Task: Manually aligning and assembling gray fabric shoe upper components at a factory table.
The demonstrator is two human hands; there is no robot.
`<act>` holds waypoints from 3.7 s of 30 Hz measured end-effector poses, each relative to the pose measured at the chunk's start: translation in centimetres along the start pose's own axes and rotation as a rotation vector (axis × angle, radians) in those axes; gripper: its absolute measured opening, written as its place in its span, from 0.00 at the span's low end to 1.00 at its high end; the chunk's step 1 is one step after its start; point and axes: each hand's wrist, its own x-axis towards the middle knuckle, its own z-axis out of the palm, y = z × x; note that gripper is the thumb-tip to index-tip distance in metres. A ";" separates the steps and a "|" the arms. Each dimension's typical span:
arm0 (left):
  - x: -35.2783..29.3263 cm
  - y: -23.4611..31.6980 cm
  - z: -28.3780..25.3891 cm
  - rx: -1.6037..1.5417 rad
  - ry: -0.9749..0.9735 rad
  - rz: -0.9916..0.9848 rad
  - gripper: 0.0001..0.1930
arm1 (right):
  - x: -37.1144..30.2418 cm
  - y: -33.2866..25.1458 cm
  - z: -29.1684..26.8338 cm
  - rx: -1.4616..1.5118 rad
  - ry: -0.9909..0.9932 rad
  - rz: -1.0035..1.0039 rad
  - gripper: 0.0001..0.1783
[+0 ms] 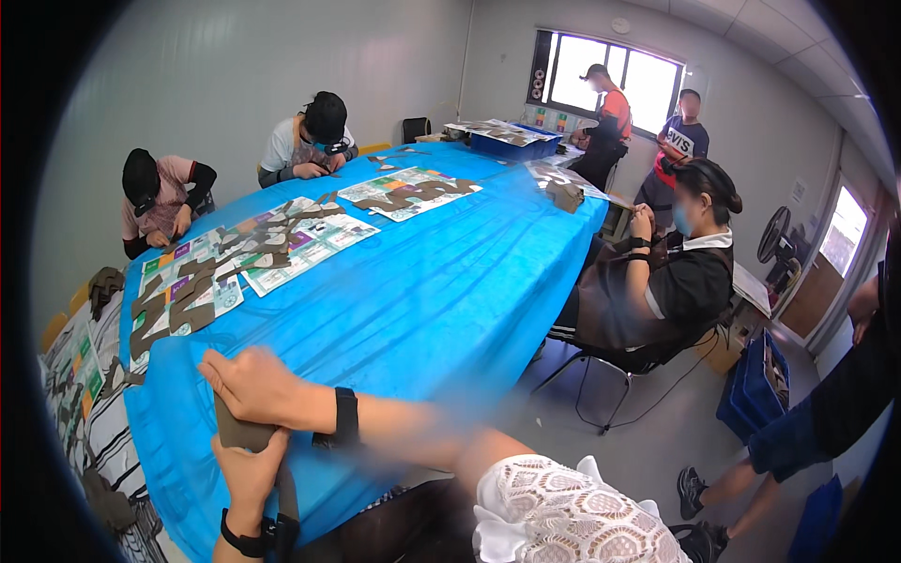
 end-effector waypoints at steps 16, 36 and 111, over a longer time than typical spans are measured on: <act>0.6 -0.7 -3.3 -0.018 -0.054 0.030 0.09 | 5.5 -1.2 -1.4 -0.210 0.039 -0.007 0.17; 0.8 -1.5 -2.2 -0.007 0.147 0.094 0.12 | 6.5 -1.0 -3.2 -0.276 0.050 0.202 0.16; 2.1 -3.0 -4.7 -0.197 -0.331 -0.217 0.19 | -7.4 -4.0 -9.4 1.122 -0.362 0.696 0.24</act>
